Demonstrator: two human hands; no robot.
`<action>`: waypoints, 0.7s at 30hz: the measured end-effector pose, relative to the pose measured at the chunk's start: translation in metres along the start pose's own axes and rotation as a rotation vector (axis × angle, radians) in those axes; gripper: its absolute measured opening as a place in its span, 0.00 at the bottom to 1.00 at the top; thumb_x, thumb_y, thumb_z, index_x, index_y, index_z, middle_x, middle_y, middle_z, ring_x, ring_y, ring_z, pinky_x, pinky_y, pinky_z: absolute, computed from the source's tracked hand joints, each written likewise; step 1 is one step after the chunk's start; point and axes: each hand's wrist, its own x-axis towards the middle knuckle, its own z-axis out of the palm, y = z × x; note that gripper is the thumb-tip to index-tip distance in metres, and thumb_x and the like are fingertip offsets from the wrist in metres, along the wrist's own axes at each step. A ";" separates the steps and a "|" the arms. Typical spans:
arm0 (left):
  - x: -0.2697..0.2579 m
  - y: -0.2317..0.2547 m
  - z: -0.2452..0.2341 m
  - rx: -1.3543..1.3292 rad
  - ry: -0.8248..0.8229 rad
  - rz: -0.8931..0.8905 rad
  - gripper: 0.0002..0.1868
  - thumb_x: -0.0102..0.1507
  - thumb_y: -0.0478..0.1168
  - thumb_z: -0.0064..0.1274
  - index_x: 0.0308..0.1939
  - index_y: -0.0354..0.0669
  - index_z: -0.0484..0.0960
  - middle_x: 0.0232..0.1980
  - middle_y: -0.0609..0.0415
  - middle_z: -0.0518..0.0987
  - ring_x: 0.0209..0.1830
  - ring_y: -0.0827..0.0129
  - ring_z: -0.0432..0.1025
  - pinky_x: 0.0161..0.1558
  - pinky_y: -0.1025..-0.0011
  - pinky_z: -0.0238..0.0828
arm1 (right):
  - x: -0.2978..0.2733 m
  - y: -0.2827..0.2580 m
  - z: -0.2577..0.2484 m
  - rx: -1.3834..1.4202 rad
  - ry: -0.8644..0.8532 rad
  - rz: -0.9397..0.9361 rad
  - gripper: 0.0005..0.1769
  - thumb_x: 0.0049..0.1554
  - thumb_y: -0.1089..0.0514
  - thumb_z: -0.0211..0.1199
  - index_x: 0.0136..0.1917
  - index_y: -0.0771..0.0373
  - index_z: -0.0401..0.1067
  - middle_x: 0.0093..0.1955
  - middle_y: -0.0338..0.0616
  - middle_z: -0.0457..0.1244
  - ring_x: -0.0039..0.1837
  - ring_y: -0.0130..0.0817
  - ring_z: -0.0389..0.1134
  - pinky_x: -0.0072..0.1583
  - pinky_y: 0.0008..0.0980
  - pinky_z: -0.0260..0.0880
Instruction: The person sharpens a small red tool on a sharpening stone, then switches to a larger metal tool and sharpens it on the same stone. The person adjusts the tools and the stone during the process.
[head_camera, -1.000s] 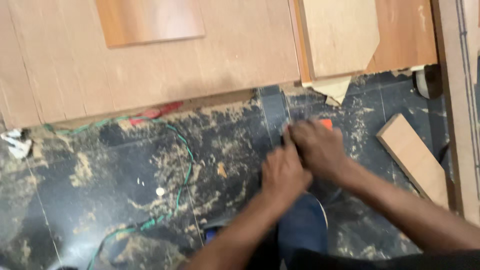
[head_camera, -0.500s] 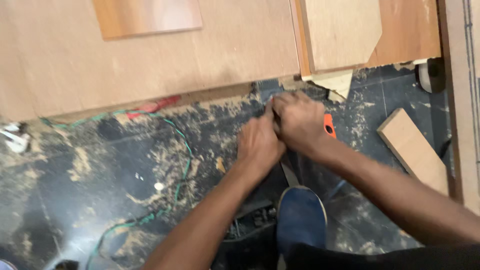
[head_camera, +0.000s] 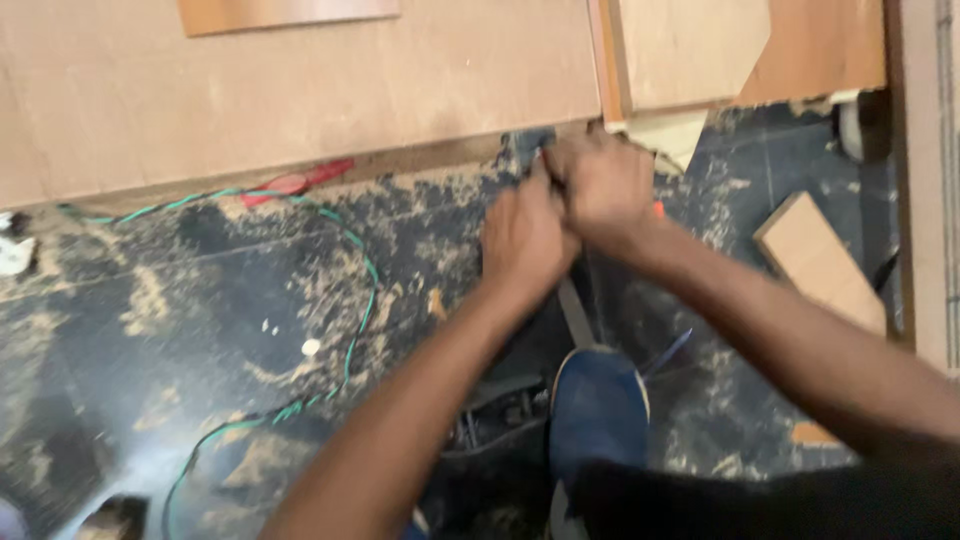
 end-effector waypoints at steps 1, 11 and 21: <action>-0.003 0.001 -0.005 -0.003 -0.016 0.008 0.31 0.56 0.45 0.61 0.60 0.33 0.75 0.39 0.32 0.83 0.41 0.35 0.77 0.45 0.42 0.74 | -0.001 -0.004 0.000 -0.016 -0.038 0.011 0.06 0.55 0.53 0.66 0.42 0.57 0.76 0.43 0.45 0.67 0.49 0.49 0.68 0.45 0.50 0.69; -0.038 -0.002 -0.005 0.005 -0.047 0.056 0.43 0.50 0.40 0.60 0.68 0.28 0.66 0.41 0.29 0.80 0.43 0.33 0.76 0.45 0.42 0.72 | -0.037 -0.019 0.000 -0.008 -0.077 0.040 0.13 0.52 0.55 0.64 0.51 0.58 0.76 0.50 0.45 0.69 0.52 0.49 0.69 0.45 0.49 0.69; -0.058 0.004 -0.018 0.033 -0.318 -0.068 0.58 0.48 0.40 0.59 0.81 0.27 0.55 0.36 0.29 0.82 0.38 0.37 0.80 0.51 0.46 0.76 | -0.041 -0.039 -0.021 0.116 -0.051 -0.010 0.17 0.46 0.54 0.60 0.47 0.63 0.76 0.53 0.49 0.70 0.49 0.49 0.70 0.44 0.46 0.72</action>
